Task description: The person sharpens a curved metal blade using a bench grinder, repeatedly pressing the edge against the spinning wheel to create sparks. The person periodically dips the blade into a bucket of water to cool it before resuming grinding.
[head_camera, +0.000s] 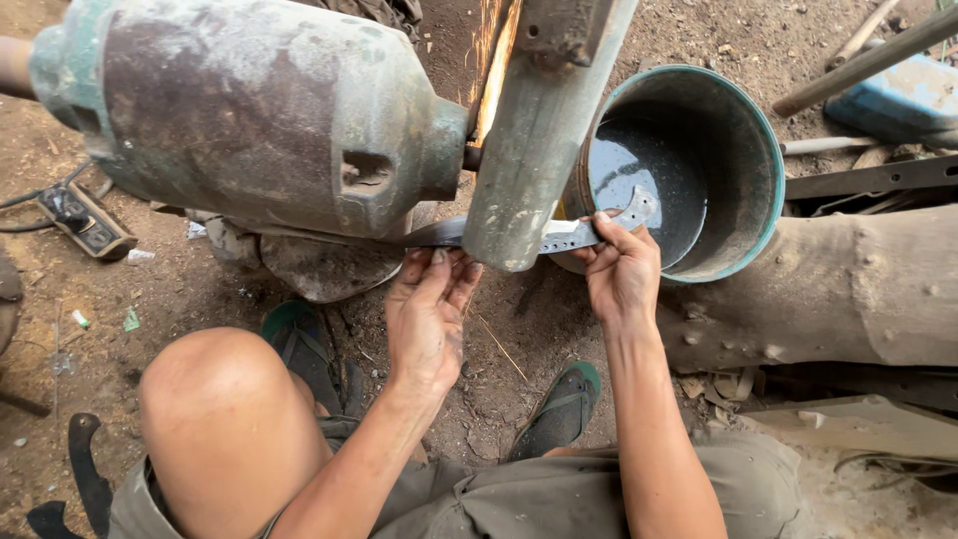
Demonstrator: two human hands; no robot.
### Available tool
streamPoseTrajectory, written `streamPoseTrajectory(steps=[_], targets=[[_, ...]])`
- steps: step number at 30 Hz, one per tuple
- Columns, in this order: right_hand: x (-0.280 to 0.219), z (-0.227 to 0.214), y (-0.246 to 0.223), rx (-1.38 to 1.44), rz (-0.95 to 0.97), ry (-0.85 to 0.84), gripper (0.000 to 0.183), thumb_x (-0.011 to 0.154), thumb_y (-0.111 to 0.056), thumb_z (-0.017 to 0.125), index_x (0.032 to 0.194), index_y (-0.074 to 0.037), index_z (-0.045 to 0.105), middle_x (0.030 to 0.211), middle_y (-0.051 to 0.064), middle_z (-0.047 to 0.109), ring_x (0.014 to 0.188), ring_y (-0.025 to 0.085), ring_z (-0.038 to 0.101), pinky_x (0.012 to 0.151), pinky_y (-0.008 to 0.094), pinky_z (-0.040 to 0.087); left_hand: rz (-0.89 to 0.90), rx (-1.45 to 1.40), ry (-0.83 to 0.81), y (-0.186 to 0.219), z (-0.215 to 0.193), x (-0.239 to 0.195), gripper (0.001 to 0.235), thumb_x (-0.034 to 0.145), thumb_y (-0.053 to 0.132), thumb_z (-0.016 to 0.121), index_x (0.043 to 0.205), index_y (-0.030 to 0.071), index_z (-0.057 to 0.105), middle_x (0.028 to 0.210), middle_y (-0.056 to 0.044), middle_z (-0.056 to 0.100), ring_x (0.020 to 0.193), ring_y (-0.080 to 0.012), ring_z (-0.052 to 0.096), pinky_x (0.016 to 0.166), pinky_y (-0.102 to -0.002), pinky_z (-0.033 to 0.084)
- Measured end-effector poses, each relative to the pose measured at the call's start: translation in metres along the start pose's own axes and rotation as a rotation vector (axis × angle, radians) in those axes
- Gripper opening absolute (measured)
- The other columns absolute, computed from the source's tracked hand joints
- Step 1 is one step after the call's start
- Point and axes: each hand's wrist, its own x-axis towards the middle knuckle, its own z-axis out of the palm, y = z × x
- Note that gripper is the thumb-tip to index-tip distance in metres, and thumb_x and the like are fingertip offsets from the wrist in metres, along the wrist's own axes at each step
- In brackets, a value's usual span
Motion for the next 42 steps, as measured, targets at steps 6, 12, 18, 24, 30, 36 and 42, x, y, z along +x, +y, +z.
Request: streamPoseTrajectory(steps=[6,12,18,24,30,36,42], targets=[[-0.004,0.030,0.016,0.054,0.065,-0.099,0.011,0.102,0.003,0.056,0.113,0.004,0.056,0.096,0.013,0.070,0.072,0.015,0.070,0.065,0.028,0.064,0.083,0.024,0.024,0.029,-0.013,-0.006,0.010,0.103,0.006,0.061,0.106,0.001,0.069,0.104,-0.015,0.075,0.095,-0.0226,0.073,0.092,-0.035,0.060],[-0.008,0.050,0.032,0.187,0.049,-0.216,0.026,0.103,0.010,0.051,0.128,0.012,0.056,0.111,0.018,0.072,0.077,0.013,0.068,0.070,0.026,0.061,0.107,0.030,0.030,0.052,-0.025,-0.015,0.006,0.104,0.006,0.060,0.103,0.006,0.066,0.106,-0.010,0.073,0.103,-0.0219,0.073,0.098,-0.038,0.059],[-0.015,0.066,0.040,0.072,0.084,-0.140,0.025,0.101,0.001,0.048,0.122,0.009,0.058,0.111,0.017,0.070,0.093,0.020,0.072,0.083,0.034,0.064,0.154,-0.013,0.054,0.064,-0.033,-0.017,0.006,0.104,0.004,0.061,0.105,0.009,0.066,0.108,-0.007,0.072,0.104,-0.0225,0.072,0.097,-0.039,0.059],[-0.022,0.074,0.041,0.055,0.073,-0.142,0.022,0.104,-0.001,0.048,0.118,0.014,0.058,0.108,0.020,0.070,0.092,0.021,0.071,0.082,0.035,0.063,0.159,0.025,0.050,0.073,-0.033,-0.019,0.009,0.104,0.007,0.061,0.111,0.007,0.066,0.114,-0.009,0.071,0.107,-0.0230,0.071,0.098,-0.038,0.058],[-0.024,0.076,0.043,0.058,0.104,-0.152,0.023,0.103,0.001,0.047,0.119,0.015,0.058,0.108,0.020,0.069,0.089,0.021,0.072,0.080,0.036,0.063,0.161,0.071,0.085,0.077,-0.032,-0.020,0.014,0.104,0.007,0.059,0.116,0.007,0.067,0.117,-0.009,0.071,0.106,-0.0220,0.070,0.097,-0.038,0.058],[-0.021,0.073,0.033,0.073,0.089,-0.138,0.027,0.096,0.007,0.049,0.122,0.012,0.056,0.114,0.022,0.070,0.095,0.022,0.073,0.087,0.038,0.064,0.169,-0.024,0.014,0.064,-0.032,-0.015,0.005,0.105,0.004,0.061,0.105,0.009,0.063,0.114,-0.007,0.070,0.109,-0.0246,0.071,0.101,-0.041,0.060],[-0.021,0.077,0.038,0.091,0.110,-0.144,0.026,0.100,0.005,0.050,0.125,0.012,0.056,0.113,0.021,0.070,0.096,0.022,0.073,0.087,0.039,0.064,0.173,0.032,0.070,0.070,-0.037,-0.014,0.007,0.104,0.004,0.060,0.106,0.008,0.065,0.111,-0.006,0.070,0.104,-0.0232,0.070,0.098,-0.040,0.060]])
